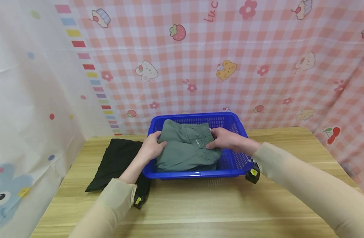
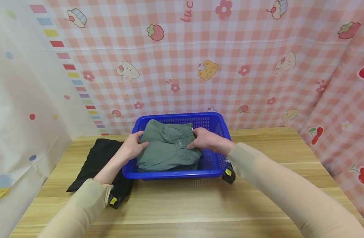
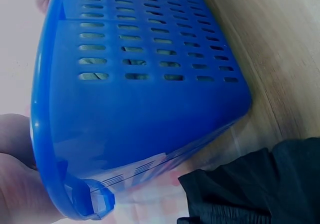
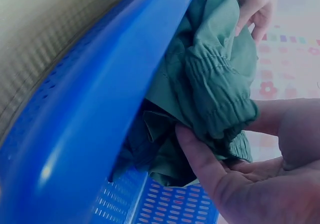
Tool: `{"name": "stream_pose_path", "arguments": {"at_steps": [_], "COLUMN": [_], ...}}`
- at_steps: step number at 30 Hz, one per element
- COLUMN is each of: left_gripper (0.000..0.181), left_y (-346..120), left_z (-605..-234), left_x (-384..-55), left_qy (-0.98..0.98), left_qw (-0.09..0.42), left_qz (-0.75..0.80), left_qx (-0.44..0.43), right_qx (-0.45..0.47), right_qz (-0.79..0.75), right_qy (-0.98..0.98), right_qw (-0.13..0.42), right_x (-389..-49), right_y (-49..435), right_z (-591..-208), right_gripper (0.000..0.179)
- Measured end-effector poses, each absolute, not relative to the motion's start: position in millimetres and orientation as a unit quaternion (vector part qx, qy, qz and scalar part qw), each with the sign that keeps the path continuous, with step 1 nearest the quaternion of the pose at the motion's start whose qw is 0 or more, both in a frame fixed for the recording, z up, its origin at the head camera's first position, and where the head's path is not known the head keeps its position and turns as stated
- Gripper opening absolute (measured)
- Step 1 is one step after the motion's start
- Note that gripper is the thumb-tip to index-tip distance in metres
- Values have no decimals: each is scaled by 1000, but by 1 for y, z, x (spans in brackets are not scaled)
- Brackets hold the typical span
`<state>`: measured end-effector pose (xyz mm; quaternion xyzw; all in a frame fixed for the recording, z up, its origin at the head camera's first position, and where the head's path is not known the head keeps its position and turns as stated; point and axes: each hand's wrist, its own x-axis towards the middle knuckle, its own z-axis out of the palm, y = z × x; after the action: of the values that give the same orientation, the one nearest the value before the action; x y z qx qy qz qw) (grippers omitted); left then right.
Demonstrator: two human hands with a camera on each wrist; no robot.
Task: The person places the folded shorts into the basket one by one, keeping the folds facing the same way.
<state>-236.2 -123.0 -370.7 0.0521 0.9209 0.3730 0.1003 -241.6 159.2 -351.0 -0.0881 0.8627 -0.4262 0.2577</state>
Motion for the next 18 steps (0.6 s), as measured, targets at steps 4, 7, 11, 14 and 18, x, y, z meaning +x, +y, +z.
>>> {"name": "stream_pose_path", "arguments": {"at_steps": [4,7,11,14,18], "left_gripper": [60,61,62,67,76], "left_y": [-121,-119,-116,-113,-110], "left_z": [-372,-371,-372,-374,-377], "left_x": [-237,-237,-236,-233,-227], "left_qy": [926,930,942,949,956], "left_qw": [101,103,91,71,30], "left_qz": [360,349,320,304,287], "left_qx": [50,46,45,42,57], "right_qx": [-86,-82,-82,-85,-97], "right_qz": [-397,-373,-342,-320,-289], "right_qy": [879,894,915,927,938], "right_qw": [251,235,199,175,163], "right_x": [-242,-242,-240,-238,-235], "right_y": [159,159,159,157,155], "right_z": [-351,-352,-353,-353,-353], "right_gripper": [53,52,56,61,76]}}
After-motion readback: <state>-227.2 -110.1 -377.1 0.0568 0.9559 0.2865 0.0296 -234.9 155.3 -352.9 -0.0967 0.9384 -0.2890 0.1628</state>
